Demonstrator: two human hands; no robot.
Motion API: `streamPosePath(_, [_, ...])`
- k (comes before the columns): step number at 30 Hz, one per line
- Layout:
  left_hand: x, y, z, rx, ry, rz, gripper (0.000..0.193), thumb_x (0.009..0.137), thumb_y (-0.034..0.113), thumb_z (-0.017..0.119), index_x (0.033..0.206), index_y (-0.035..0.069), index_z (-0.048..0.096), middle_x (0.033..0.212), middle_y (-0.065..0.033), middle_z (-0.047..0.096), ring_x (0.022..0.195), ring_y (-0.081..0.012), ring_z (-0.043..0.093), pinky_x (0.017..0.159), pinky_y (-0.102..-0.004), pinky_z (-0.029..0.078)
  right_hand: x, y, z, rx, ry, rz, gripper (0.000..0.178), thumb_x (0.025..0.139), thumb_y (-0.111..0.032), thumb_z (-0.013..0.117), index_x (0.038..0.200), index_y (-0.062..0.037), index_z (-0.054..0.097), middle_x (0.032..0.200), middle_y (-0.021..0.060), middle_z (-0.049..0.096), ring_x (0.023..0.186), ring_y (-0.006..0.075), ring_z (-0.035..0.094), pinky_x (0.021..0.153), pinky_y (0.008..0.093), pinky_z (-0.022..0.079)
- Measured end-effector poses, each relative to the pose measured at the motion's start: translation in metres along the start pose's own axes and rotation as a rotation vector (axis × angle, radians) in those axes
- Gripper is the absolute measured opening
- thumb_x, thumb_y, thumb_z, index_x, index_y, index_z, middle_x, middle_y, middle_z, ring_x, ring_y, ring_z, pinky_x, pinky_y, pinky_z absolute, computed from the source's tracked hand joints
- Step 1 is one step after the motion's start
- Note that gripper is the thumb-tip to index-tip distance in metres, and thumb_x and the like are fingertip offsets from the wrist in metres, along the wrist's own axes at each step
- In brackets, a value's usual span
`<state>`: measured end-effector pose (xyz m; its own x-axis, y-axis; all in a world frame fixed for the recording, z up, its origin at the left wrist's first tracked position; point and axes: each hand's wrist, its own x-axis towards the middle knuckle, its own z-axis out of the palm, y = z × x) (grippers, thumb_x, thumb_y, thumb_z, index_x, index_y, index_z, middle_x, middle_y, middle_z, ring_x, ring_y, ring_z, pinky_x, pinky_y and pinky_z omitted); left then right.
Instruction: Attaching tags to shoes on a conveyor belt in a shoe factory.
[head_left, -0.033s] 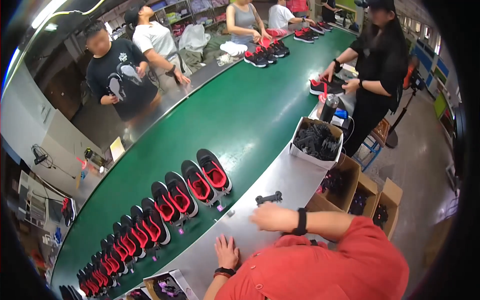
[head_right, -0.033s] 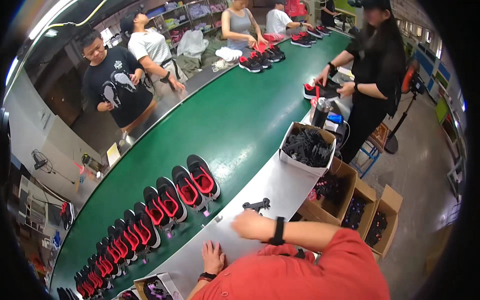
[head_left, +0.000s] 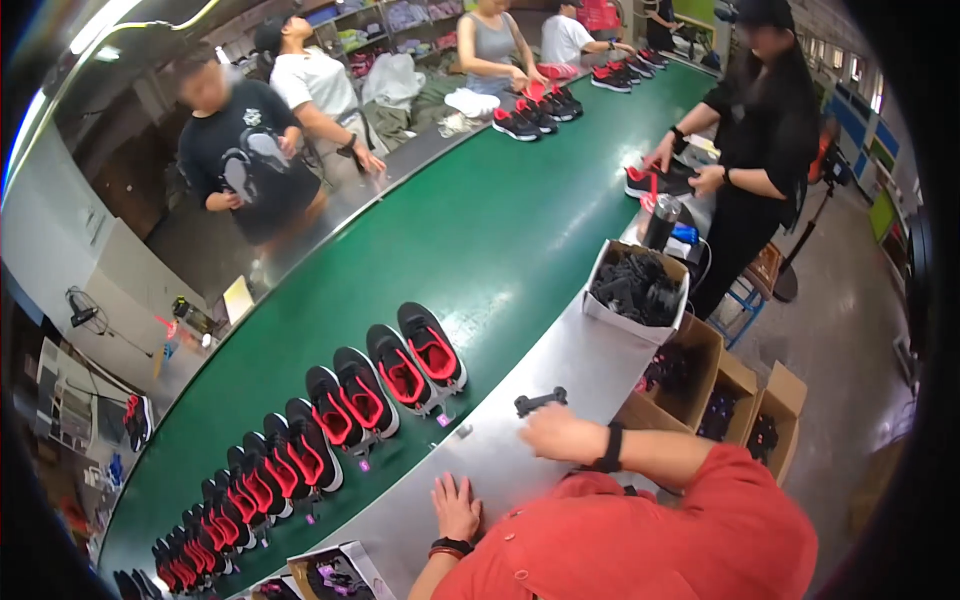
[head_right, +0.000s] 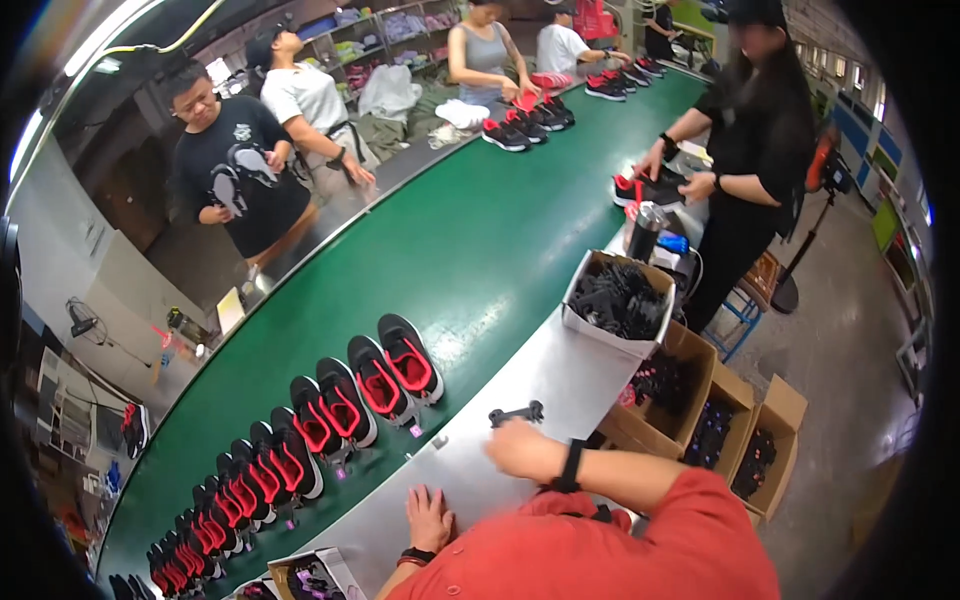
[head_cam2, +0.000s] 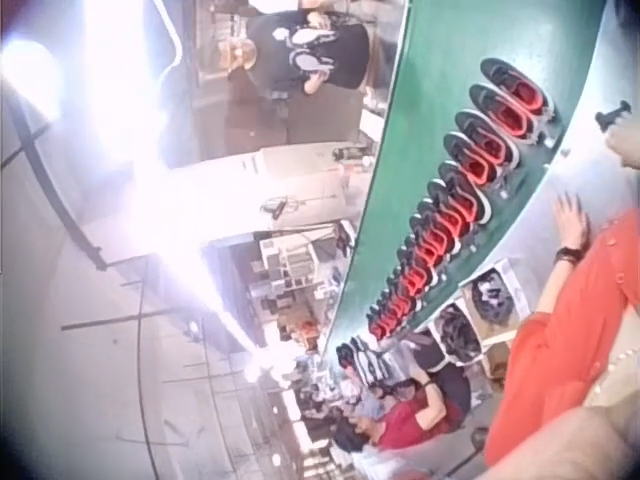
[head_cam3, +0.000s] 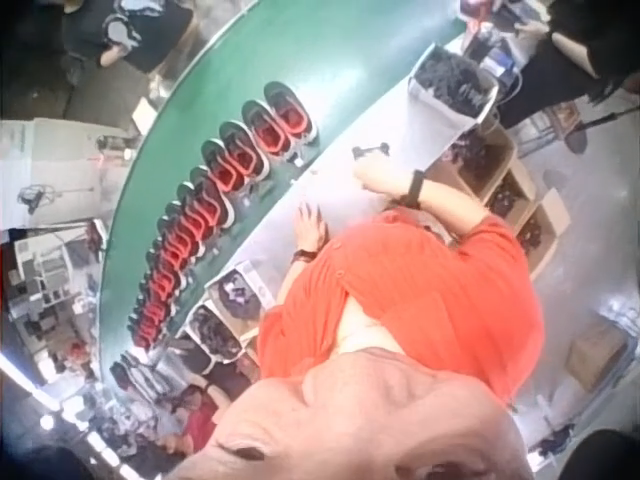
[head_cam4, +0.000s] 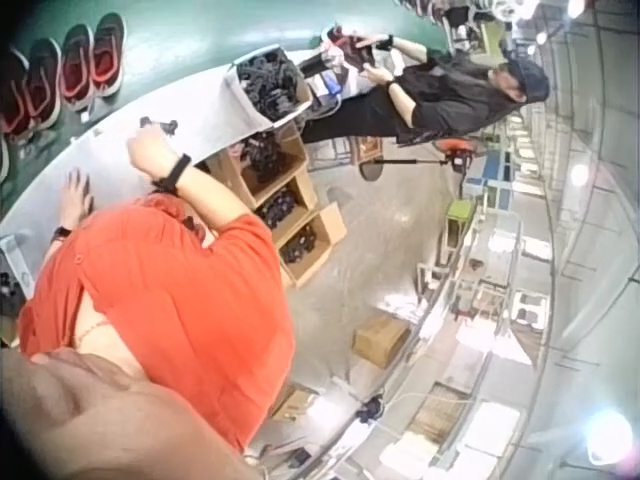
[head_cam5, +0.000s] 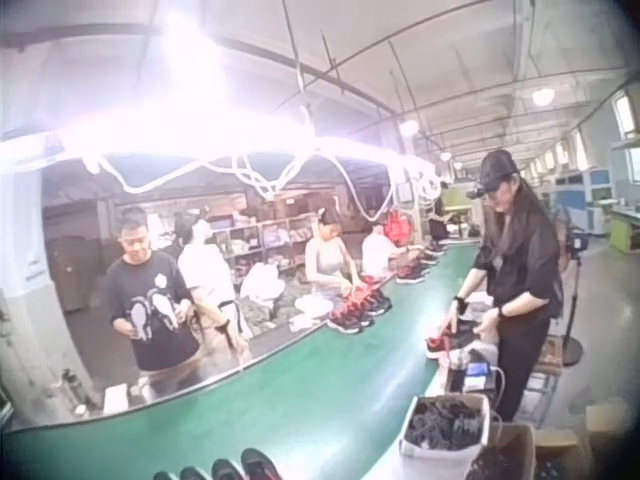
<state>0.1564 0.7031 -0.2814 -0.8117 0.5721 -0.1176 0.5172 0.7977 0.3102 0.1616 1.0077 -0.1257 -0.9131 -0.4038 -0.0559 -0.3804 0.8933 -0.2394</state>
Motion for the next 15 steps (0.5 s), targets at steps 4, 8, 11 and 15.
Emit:
streamPosePath(4, [0.000,-0.002,0.011,0.080,-0.086,-0.017,0.068,0.086,0.043,0.057,0.144,0.014,0.035,0.152,-0.0231,0.020,0.140,-0.0446,0.015,0.112,-0.0569,0.015,-0.051,0.038,0.061,0.032,-0.225,0.321,0.035,0.076,-0.032,0.071,0.102,-0.0104,0.063,0.099,0.0128,0.061,0.103,0.0325,0.057,0.089,0.0471,0.040])
streamPosePath(8, [0.003,-0.004,0.014,0.143,-0.137,-0.007,0.072,0.088,0.049,0.054,0.146,0.013,0.031,0.153,-0.0243,0.015,0.141,-0.0448,0.012,0.112,-0.0563,0.013,-0.070,0.064,0.098,0.169,-0.030,0.482,0.050,0.077,-0.031,0.070,0.120,-0.0089,0.057,0.121,0.0204,0.055,0.118,0.0364,0.048,0.099,0.0485,0.034])
streamPosePath(11, [0.003,-0.003,0.012,0.139,-0.122,-0.001,0.072,0.087,0.048,0.056,0.146,0.014,0.032,0.153,-0.0235,0.016,0.141,-0.0446,0.013,0.112,-0.0564,0.015,-0.070,0.089,0.116,0.218,0.142,0.623,0.059,0.077,-0.030,0.071,0.128,-0.0087,0.052,0.130,0.0230,0.049,0.123,0.0380,0.043,0.103,0.0492,0.032])
streamPosePath(15, [0.006,0.003,0.008,0.129,-0.115,-0.040,0.071,0.085,0.047,0.059,0.145,0.016,0.034,0.153,-0.0227,0.019,0.140,-0.0446,0.017,0.112,-0.0560,0.017,-0.060,0.129,0.127,0.246,0.246,0.716,0.059,0.077,-0.027,0.071,0.129,-0.0082,0.051,0.132,0.0226,0.046,0.125,0.0386,0.040,0.104,0.0482,0.032])
